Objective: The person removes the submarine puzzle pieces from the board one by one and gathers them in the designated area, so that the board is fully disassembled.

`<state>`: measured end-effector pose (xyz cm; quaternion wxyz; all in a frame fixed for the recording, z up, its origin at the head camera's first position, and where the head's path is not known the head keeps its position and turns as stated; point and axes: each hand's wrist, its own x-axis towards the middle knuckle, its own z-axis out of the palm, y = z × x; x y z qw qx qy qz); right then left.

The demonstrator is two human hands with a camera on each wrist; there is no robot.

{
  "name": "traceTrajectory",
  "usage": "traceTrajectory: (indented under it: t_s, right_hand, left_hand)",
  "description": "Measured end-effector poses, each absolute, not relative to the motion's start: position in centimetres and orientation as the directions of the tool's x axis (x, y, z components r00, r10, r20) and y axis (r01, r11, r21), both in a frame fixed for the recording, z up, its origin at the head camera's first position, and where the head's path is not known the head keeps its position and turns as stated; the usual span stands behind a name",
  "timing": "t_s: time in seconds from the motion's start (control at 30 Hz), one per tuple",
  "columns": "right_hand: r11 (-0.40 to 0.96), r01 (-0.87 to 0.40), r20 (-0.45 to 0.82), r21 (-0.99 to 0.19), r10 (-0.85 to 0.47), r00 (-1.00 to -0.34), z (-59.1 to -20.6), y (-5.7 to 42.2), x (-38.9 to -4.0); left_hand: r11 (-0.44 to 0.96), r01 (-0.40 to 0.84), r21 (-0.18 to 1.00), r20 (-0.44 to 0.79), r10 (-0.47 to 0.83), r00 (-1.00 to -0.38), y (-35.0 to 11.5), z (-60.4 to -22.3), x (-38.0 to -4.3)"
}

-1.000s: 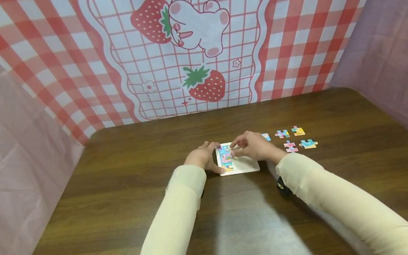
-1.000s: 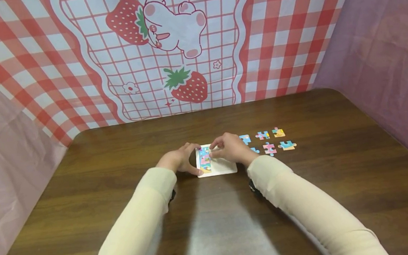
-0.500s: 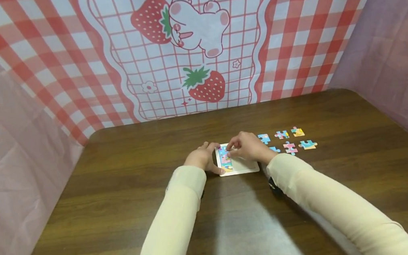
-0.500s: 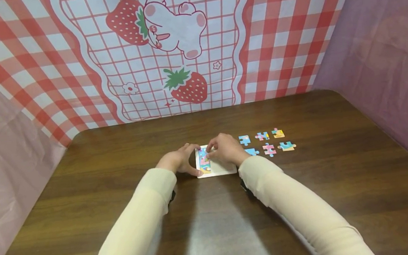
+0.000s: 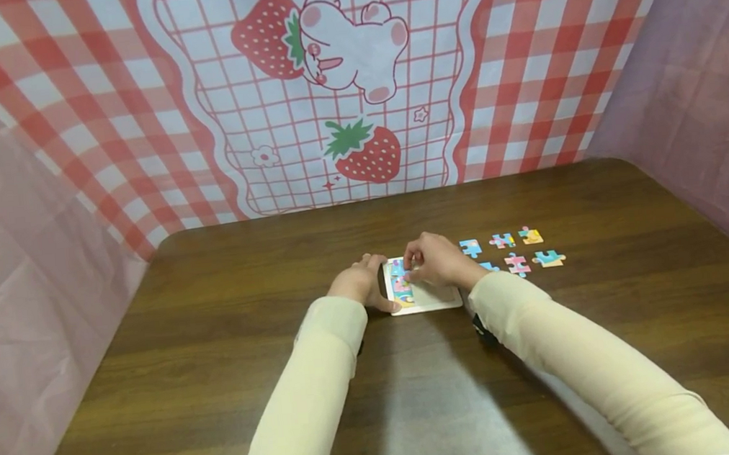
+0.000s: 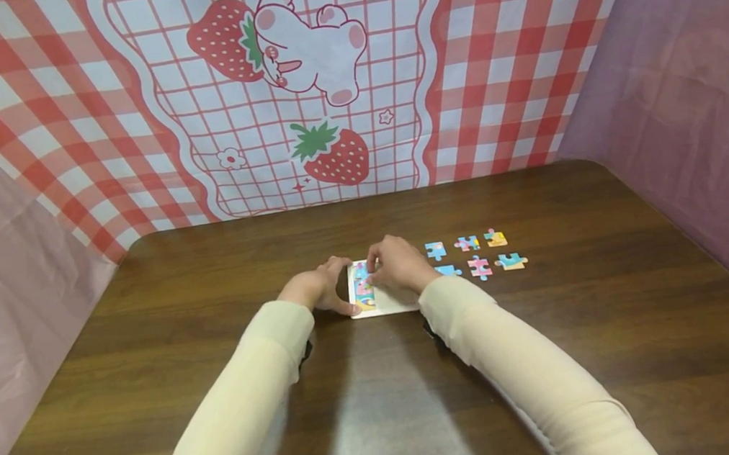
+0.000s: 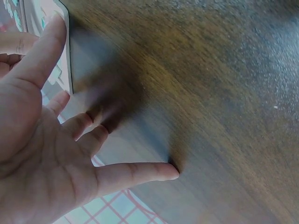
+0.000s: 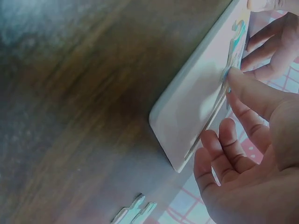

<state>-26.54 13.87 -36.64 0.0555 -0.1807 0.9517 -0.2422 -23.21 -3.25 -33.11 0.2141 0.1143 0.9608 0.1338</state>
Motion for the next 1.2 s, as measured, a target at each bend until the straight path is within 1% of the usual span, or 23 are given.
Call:
traceTrajectory:
  t_s: [0.2, 0.37, 0.57, 0.93, 1.2]
  right_hand:
    - [0.835, -0.331, 0.004, -0.439, -0.366, -0.931, -36.5, 14.0, -26.6]
    - [0.847, -0.329, -0.019, -0.417, -0.37, -0.929, -36.4, 14.1, -26.5]
    - [0.834, -0.304, -0.034, -0.461, -0.359, -0.933, -36.4, 14.3, -26.5]
    - [0.805, -0.292, -0.034, -0.517, -0.36, -0.932, -36.4, 14.9, -26.6]
    - [0.756, -0.324, -0.034, -0.568, -0.415, -0.909, -35.7, 15.9, -26.7]
  left_hand:
    - [0.942, 0.14, 0.305, -0.391, 0.258, -0.884, -3.2, -34.3, -24.2]
    - [0.945, 0.152, 0.29, -0.398, 0.263, -0.879, -3.2, -34.5, -24.4]
    - [0.937, 0.161, 0.31, -0.375, 0.276, -0.885, -3.2, -33.2, -23.3]
    - [0.944, 0.179, 0.278, -0.368, 0.277, -0.888, -3.2, -33.2, -23.0]
    - [0.945, 0.152, 0.291, -0.369, 0.257, -0.893, -3.2, -33.1, -22.9]
